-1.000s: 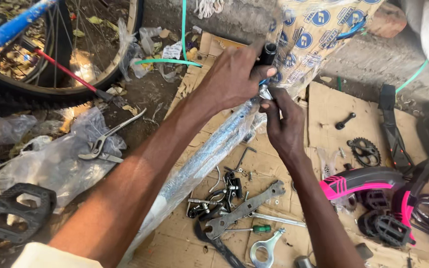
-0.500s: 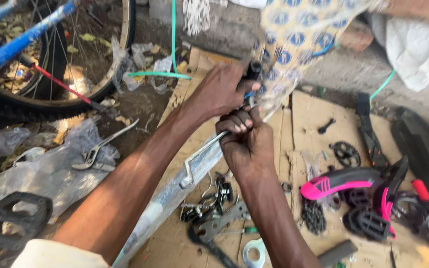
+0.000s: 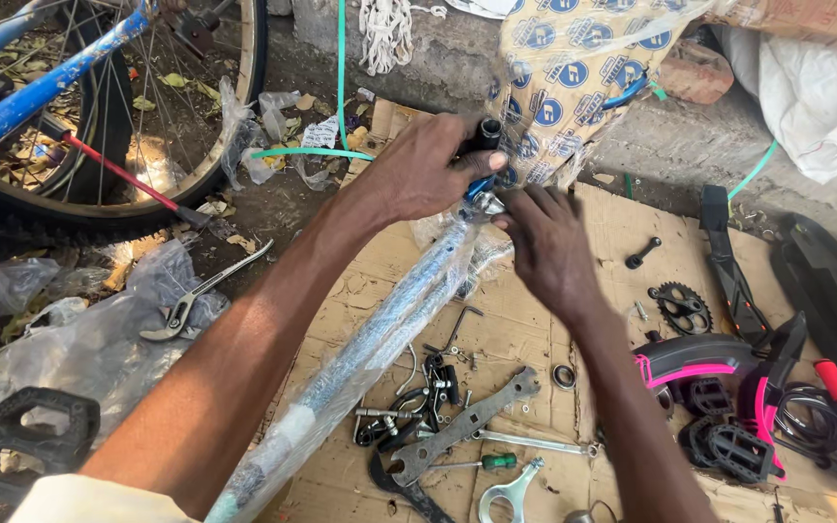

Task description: The person assembles a bicycle frame by inserting a headset cup into the head tube, applying grease to bearings, and installing a headset bearing. They use a hammer and wrench to secure components and handle various bicycle parts and tools.

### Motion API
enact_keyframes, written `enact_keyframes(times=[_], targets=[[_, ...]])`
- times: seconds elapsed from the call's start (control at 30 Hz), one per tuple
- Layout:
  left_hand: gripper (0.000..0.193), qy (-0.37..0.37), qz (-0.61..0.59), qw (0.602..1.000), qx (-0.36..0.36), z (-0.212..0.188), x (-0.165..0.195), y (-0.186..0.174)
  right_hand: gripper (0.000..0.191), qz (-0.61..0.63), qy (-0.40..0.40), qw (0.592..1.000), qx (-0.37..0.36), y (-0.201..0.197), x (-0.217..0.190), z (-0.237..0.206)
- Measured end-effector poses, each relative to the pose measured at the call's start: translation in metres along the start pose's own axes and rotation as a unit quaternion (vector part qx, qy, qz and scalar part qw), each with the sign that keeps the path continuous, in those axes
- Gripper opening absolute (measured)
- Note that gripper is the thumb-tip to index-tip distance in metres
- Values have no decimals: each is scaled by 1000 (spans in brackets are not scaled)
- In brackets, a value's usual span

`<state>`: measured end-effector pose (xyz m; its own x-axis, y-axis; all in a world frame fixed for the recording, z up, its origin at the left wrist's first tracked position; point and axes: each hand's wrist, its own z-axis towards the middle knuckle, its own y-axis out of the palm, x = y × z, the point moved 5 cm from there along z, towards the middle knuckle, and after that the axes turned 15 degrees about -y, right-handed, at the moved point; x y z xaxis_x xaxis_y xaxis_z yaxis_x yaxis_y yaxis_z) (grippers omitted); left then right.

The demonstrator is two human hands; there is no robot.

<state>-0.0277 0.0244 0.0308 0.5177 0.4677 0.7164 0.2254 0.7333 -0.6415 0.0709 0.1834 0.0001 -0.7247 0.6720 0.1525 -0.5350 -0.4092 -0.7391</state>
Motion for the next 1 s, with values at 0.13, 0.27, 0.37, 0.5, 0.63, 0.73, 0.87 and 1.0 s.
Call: enact_keyframes(times=[0.13, 0.27, 0.37, 0.5, 0.63, 0.73, 0.87, 1.0], targets=[[24, -47, 24, 999, 10, 1, -5, 4, 17, 63, 38, 997, -35, 24, 17, -5], [24, -69, 32, 997, 27, -2, -6, 8, 18, 61, 158, 967, 192, 54, -14, 6], [45, -90, 4, 996, 27, -5, -6, 5, 26, 354, 385, 757, 391, 83, -35, 6], [35, 26, 13, 997, 77, -9, 8, -5, 27, 691, 485, 244, 477, 93, -53, 27], [40, 17, -8, 998, 62, -15, 9, 0, 30, 705, 477, 226, 473, 61, -72, 26], [44, -11, -41, 997, 57, -16, 6, -5, 33, 620, 486, 444, 427, 44, -83, 7], [51, -118, -58, 991, -7, -20, -1, -5, 31, 360, 359, 834, 216, 27, -60, -3], [69, -91, -71, 993, -14, -21, -3, 0, 21, 213, 241, 944, 68, 18, -16, -3]])
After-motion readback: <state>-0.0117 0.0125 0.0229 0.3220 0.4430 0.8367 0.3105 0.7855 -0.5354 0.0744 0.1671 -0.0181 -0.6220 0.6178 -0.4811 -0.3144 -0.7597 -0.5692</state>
